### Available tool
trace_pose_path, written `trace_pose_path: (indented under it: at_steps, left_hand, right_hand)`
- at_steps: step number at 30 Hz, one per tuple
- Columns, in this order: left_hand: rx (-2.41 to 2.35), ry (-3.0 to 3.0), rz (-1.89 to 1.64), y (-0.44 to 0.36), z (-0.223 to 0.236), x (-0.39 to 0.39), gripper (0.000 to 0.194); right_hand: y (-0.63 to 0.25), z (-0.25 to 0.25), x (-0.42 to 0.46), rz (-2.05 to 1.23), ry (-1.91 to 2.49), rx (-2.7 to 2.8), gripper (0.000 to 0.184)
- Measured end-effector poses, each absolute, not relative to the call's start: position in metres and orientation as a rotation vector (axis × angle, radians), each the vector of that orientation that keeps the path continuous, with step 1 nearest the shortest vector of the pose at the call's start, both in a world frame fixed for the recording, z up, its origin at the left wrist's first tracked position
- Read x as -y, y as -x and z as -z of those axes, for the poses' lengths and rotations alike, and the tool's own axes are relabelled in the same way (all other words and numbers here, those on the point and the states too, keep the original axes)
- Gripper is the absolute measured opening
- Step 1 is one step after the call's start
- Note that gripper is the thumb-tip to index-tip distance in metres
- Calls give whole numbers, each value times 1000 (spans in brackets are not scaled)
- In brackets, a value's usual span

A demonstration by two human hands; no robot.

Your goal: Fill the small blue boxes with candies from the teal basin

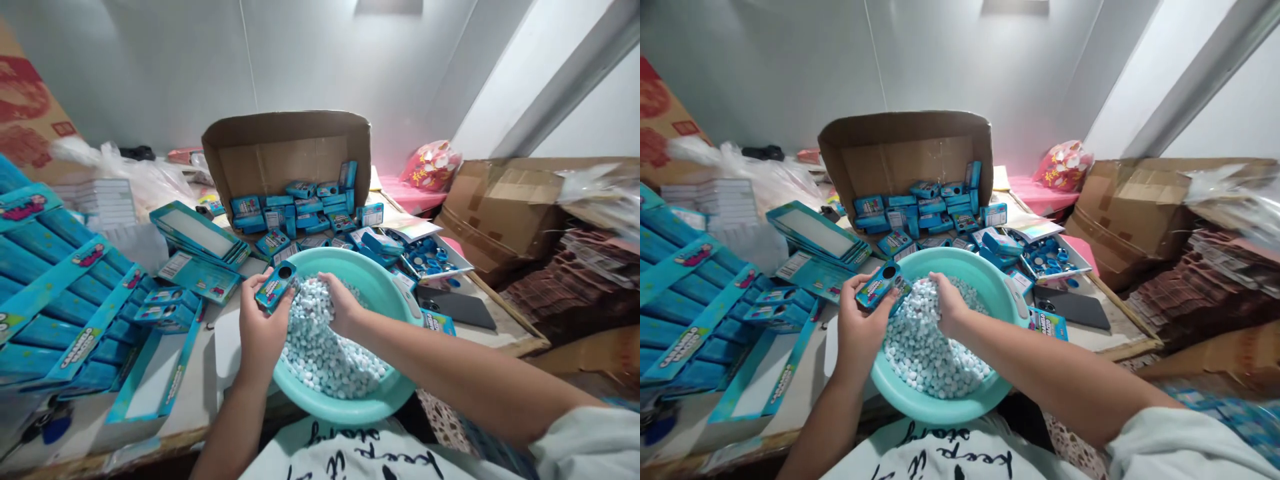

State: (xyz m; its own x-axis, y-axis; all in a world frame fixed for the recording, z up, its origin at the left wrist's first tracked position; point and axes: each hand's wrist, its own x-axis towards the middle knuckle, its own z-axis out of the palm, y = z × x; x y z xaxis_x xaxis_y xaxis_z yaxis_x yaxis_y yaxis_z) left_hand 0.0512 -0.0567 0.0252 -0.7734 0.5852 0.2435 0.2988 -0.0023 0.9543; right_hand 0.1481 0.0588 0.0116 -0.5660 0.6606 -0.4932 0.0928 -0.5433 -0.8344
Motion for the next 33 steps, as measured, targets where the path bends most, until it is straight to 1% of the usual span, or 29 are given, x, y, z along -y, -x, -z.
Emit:
trace_pose_path:
  at_steps: [2,4,8,10,13,16,25,33]
  left_hand:
    - [-2112,-933,-1828,-51,-27,58,41]
    - [-2171,-972,-1718,-50,-28,58,42]
    - [-2208,-1130,-1245,-53,-29,56,39]
    - [-2118,-1205,-1115,-54,-29,54,40]
    - [-1944,-1285,-1108,-56,-29,52,43]
    - [-1865,-1340,-1107,-56,-30,52,40]
    - [-1866,-1413,-1086,-59,-31,52,40]
    - [-1885,-1480,-1053,-59,-30,52,40]
  right_hand:
    - [-153,-23,-64,-2183,1164,1089,35]
    - [-159,-34,-72,-2190,1111,969,29]
    - [-169,-51,-87,-2173,960,641,22]
    - [-172,-56,-90,-2145,918,528,21]
    - [-174,-59,-87,-2137,892,542,20]
    - [-175,-57,-80,-2160,823,635,18]
    - [-172,-52,-72,-2071,798,824,19]
    - [-171,-51,-71,-2049,686,978,25]
